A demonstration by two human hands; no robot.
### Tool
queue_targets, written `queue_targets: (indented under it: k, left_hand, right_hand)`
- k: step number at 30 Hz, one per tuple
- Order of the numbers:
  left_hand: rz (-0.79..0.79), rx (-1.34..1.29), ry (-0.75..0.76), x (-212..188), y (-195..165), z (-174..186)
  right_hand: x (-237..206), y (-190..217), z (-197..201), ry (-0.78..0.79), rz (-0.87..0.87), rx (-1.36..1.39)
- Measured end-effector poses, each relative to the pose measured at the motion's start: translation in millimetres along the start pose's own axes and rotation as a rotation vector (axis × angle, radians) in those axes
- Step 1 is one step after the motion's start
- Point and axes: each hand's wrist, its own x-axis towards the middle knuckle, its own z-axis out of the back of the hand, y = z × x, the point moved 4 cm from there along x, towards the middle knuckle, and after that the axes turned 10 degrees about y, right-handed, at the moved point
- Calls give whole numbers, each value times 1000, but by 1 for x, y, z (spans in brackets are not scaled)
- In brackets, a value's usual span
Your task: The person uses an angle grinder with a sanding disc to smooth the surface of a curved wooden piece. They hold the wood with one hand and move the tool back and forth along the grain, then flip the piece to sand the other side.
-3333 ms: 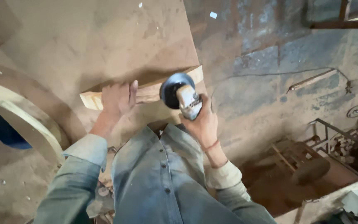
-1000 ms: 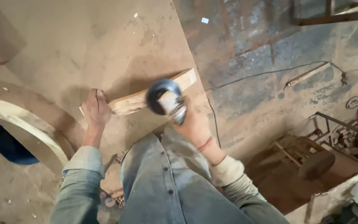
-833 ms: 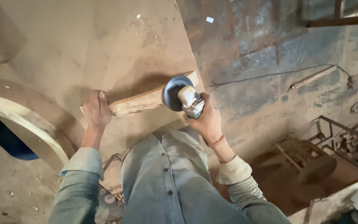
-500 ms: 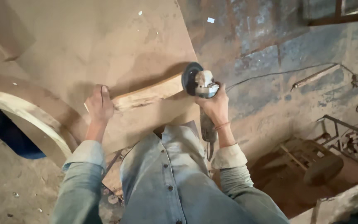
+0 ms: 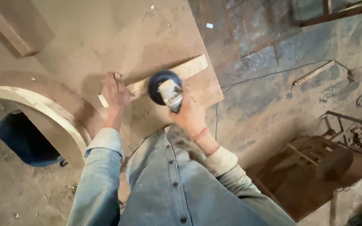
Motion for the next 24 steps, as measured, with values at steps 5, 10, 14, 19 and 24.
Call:
queue_targets:
  k: [5, 10, 14, 19, 24]
  left_hand:
    - [216, -153, 216, 3, 8, -5]
    - [-83, -25, 50, 5, 0, 0]
    - [-109, -34, 67, 4, 1, -3]
    - [-92, -91, 86, 6, -2, 0]
    - [-103, -29, 60, 7, -5, 3]
  right_hand:
    - [5, -3, -2, 112, 32, -132]
    - [34, -65, 52, -71, -26, 142]
    - [48, -109, 82, -125, -95, 252]
    - [38, -114, 96, -139, -232, 207]
    - [36, -47, 57, -22, 179, 12]
